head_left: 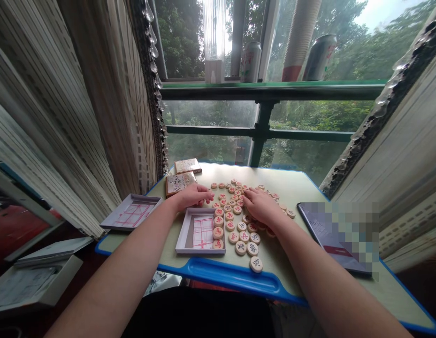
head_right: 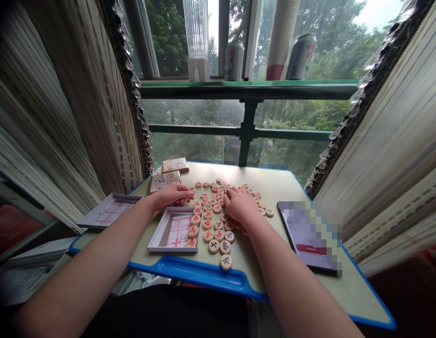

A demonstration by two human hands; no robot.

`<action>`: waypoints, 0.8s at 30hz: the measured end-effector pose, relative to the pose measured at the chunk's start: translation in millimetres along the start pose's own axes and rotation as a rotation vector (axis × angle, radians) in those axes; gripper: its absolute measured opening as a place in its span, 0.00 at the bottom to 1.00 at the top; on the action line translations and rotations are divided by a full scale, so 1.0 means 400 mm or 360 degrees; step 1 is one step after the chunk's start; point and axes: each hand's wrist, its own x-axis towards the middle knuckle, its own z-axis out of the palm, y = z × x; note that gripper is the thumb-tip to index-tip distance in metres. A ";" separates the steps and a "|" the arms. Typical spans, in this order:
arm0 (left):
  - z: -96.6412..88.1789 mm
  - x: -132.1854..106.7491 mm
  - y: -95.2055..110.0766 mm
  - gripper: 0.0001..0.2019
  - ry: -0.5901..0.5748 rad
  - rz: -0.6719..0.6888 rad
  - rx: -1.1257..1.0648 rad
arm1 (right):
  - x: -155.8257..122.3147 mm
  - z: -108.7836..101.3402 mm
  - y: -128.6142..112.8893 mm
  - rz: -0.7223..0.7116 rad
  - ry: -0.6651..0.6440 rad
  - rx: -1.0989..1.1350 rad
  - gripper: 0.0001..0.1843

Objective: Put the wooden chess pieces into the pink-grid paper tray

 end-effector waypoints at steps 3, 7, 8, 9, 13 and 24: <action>-0.002 0.001 -0.002 0.19 -0.0022 -0.0009 0.0021 | 0.001 0.001 0.002 -0.0002 0.0002 -0.0002 0.27; -0.008 0.004 -0.006 0.18 -0.0017 -0.0004 0.0041 | -0.003 0.000 0.005 0.0014 0.0021 0.0017 0.28; -0.010 0.004 -0.007 0.18 -0.0023 0.0009 0.0049 | -0.006 0.001 0.005 0.0017 0.0030 0.0020 0.28; -0.011 0.004 -0.007 0.18 -0.0026 0.0022 0.0066 | -0.009 0.001 0.003 0.0017 0.0042 0.0015 0.28; -0.014 0.004 -0.009 0.17 -0.0026 0.0036 0.0063 | -0.018 0.002 -0.016 -0.0091 0.0122 -0.0139 0.26; -0.015 0.015 -0.022 0.18 -0.0041 0.0072 0.0057 | 0.157 -0.009 -0.059 -0.0013 0.0125 -0.0184 0.22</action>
